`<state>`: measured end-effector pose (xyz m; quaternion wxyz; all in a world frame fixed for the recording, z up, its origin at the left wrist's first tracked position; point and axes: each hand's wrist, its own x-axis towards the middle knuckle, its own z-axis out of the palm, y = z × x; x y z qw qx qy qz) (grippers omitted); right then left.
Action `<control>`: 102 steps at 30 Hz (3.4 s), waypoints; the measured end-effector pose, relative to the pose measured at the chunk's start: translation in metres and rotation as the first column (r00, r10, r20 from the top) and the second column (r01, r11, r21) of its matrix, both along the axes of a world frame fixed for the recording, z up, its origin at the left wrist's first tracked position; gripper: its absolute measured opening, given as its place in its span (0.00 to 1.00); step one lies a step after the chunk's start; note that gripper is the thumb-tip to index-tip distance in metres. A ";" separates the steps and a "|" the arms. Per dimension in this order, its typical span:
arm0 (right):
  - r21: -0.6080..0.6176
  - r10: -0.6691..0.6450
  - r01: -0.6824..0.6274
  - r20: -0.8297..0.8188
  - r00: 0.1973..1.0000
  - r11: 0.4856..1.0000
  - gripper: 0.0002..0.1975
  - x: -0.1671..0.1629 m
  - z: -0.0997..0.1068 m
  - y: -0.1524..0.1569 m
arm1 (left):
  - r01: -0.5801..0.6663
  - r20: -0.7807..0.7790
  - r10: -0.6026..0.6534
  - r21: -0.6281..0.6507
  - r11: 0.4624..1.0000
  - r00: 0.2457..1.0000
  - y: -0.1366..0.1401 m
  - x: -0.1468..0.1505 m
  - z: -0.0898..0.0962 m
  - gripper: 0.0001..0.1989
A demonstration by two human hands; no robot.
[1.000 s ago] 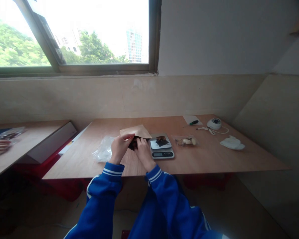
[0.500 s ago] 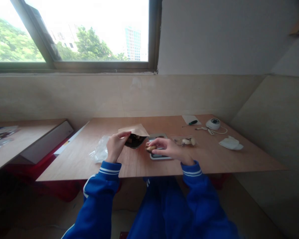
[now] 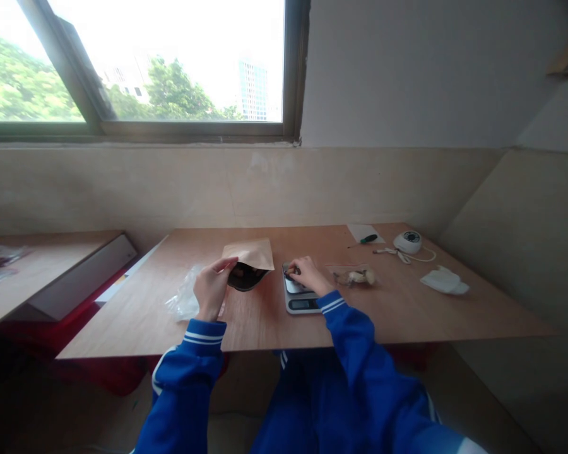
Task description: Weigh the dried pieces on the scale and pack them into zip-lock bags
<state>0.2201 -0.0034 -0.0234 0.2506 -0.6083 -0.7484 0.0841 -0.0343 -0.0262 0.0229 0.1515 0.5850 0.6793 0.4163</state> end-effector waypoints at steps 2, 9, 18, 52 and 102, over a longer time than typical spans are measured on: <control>0.001 -0.012 0.012 0.017 1.000 1.000 0.06 0.004 -0.002 -0.005 | -0.007 0.011 0.007 0.004 1.000 1.000 0.000 0.000 -0.001 0.12; 0.232 0.092 -0.032 -0.253 0.963 0.972 0.11 -0.009 0.006 -0.053 | -0.017 0.016 0.016 0.033 0.999 1.000 0.002 0.005 -0.008 0.12; 0.195 0.439 -0.396 -0.311 0.843 0.897 0.21 -0.104 0.007 -0.085 | 0.051 0.030 -0.052 0.024 0.998 0.998 -0.010 0.010 -0.018 0.11; 0.322 0.352 -0.336 0.010 0.936 0.885 0.12 -0.109 -0.016 -0.050 | 0.050 -0.050 -0.049 0.014 0.999 0.998 -0.027 0.006 -0.009 0.11; 0.342 0.087 -0.053 -0.086 0.992 0.938 0.17 -0.036 -0.020 -0.082 | 0.026 -0.001 -0.026 0.077 0.997 1.000 -0.011 -0.003 -0.001 0.11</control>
